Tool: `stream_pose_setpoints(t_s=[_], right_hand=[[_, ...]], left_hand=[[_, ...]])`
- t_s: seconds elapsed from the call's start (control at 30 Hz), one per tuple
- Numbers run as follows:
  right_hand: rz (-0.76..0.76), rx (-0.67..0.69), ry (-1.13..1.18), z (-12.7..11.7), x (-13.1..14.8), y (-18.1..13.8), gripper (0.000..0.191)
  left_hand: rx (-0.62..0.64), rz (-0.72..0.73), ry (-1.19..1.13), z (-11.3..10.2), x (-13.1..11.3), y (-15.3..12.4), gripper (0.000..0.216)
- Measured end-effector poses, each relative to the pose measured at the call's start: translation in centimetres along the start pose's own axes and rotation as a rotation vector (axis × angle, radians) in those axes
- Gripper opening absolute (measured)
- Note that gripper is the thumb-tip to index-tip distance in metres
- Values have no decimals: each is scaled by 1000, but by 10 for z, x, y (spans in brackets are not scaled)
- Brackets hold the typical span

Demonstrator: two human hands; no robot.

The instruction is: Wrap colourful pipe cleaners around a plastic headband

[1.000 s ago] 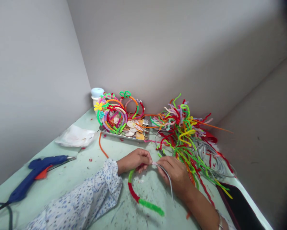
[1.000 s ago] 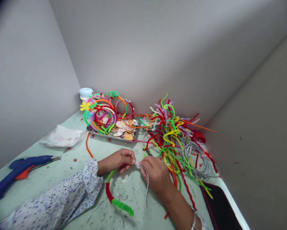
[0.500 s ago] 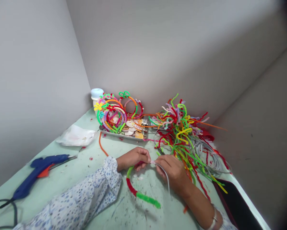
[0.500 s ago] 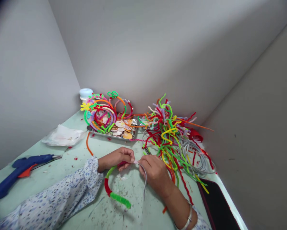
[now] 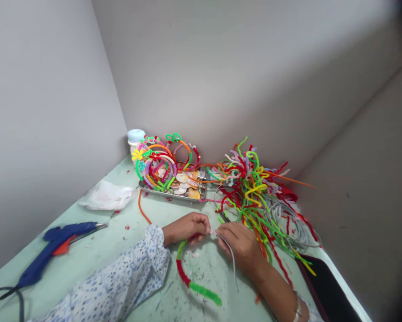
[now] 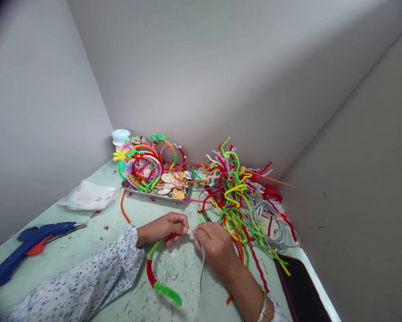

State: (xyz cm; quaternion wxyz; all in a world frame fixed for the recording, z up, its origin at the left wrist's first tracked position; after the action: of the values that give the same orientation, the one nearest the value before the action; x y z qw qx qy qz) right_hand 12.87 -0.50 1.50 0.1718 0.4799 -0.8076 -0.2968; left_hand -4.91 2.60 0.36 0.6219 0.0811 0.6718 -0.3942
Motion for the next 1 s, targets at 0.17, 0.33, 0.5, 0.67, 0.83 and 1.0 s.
stream_pose_setpoints(t_s=[0.17, 0.33, 0.5, 0.67, 0.83, 1.0], right_hand=[[29, -1, 15, 2, -2, -2, 13], [27, 17, 1, 2, -1, -2, 15], [-19, 39, -11, 1, 2, 1, 14], [-52, 46, -3, 1, 3, -1, 15], [-63, 61, -15, 1, 2, -2, 15], [8, 14, -15, 0, -1, 0, 16]], left_hand=[[-48, 34, 77, 5, -3, -2, 28], [-51, -7, 61, 6, -3, -1, 28], [1, -26, 57, 3, -3, -1, 23], [26, -50, 66, 2, -5, -2, 23], [23, -61, 59, 3, -6, -3, 26], [8, -33, -3, 2, -6, -3, 25]])
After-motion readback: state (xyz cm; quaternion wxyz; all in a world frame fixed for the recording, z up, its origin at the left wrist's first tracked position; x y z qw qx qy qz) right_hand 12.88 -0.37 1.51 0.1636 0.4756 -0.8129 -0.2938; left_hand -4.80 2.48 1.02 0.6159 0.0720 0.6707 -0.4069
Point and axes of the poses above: each hand's wrist, its own y-axis towards the middle knuckle, its own z-axis out of the palm, x = y × z, the point moved 2 cm from there along y, towards the middle knuckle, and after that the axes turned 10 degrees about -z, right-handed, at the moved point
